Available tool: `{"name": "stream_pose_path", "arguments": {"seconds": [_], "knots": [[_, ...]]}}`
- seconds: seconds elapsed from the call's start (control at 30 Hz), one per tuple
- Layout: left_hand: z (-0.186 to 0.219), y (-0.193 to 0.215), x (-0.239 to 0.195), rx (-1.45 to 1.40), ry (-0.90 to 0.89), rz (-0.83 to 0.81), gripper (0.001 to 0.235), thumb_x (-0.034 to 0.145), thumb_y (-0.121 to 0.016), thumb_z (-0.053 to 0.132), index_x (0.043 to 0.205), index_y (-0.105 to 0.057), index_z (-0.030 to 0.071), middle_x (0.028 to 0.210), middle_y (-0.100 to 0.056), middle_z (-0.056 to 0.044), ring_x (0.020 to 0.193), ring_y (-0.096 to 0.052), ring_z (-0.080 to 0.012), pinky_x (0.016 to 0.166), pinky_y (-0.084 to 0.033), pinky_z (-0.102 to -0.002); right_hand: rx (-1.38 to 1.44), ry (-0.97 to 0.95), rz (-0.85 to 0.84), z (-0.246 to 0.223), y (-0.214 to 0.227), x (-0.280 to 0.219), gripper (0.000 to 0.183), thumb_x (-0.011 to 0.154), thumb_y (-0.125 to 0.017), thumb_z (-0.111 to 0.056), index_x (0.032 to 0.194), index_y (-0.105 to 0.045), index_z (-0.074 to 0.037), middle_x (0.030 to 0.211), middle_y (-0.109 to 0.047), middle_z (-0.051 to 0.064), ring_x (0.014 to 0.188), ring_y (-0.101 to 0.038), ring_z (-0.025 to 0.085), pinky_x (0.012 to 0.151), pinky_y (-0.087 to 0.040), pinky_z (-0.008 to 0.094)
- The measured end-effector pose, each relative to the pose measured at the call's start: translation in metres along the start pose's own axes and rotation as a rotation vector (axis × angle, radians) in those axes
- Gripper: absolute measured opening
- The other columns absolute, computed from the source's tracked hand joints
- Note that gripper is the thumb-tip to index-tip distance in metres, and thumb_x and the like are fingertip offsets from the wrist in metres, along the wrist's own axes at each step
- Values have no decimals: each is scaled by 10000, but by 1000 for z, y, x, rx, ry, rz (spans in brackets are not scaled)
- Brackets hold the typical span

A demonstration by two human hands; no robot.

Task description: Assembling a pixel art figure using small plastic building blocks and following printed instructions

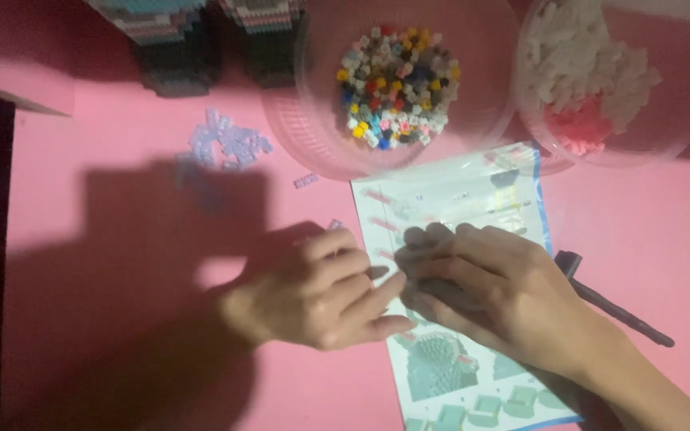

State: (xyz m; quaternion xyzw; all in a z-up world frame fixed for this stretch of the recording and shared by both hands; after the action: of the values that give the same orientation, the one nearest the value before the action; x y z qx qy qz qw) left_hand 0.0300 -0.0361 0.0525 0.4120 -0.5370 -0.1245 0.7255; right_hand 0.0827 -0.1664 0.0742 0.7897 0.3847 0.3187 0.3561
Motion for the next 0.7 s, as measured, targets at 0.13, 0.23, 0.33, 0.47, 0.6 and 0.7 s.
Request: {"name": "stream_pose_path", "arguments": {"seconds": [0.13, 0.23, 0.33, 0.47, 0.6, 0.7], "knots": [[-2, -8, -5, -17, 12, -14, 530, 1081, -793, 472, 1145, -741, -52, 711, -572, -48, 677, -554, -227, 703, -459, -391, -58, 15, -23, 1, 5, -25, 347, 950, -769, -300, 1225, -739, -90, 1292, -740, 81, 1183, -751, 250, 1004, -596, 403], [-2, -17, -6, 39, 27, -90, 496, 1101, -717, 497, 1131, -744, 3, 719, -380, 21, 658, -423, -168, 649, -356, -350, -288, 49, 76, -2, 5, -48, 416, 947, -858, -350, 1256, -756, -90, 1314, -758, 17, 1126, -727, 157, 906, -592, 370], [1, -14, -12, 107, 40, -40, 552, 1027, -879, 558, 1172, -773, 35, 922, -422, -1, 825, -449, -182, 763, -403, -341, -260, 81, 111, -6, -3, -53, 297, 933, -859, -285, 1080, -741, -56, 1164, -739, 122, 938, -720, 234, 787, -603, 416], [3, -15, -7, 88, 44, -64, 377, 1035, -840, 402, 1074, -808, 28, 640, -613, 15, 597, -537, -143, 668, -413, -311, -173, 28, 121, -4, -12, -48, 266, 972, -799, -274, 1100, -712, -59, 1090, -704, 107, 827, -685, 237, 715, -556, 370], [5, -12, -7, 65, 85, -45, 187, 1009, -860, 270, 1062, -865, 91, 695, -713, -12, 612, -582, -149, 681, -444, -312, -204, -9, 166, 1, -22, -47, 296, 982, -799, -289, 1200, -763, -91, 1077, -687, 88, 935, -730, 235, 818, -595, 383], [4, -11, -8, 18, 63, -55, 119, 1000, -888, 155, 1089, -869, 79, 655, -691, -24, 565, -562, -176, 638, -468, -314, -182, -21, 193, 4, -27, -50, 245, 988, -790, -247, 1180, -761, -97, 1022, -664, 82, 886, -714, 237, 769, -550, 383]]}}
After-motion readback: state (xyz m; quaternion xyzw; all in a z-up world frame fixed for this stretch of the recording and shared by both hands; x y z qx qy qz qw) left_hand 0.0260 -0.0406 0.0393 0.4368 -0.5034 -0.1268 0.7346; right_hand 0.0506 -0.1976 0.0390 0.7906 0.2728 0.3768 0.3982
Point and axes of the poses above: each hand's wrist, its own x-axis towards the middle knuckle, its own y-axis out of the back of the hand, z = x × y, the point moved 8 cm from there along x, towards the middle knuckle
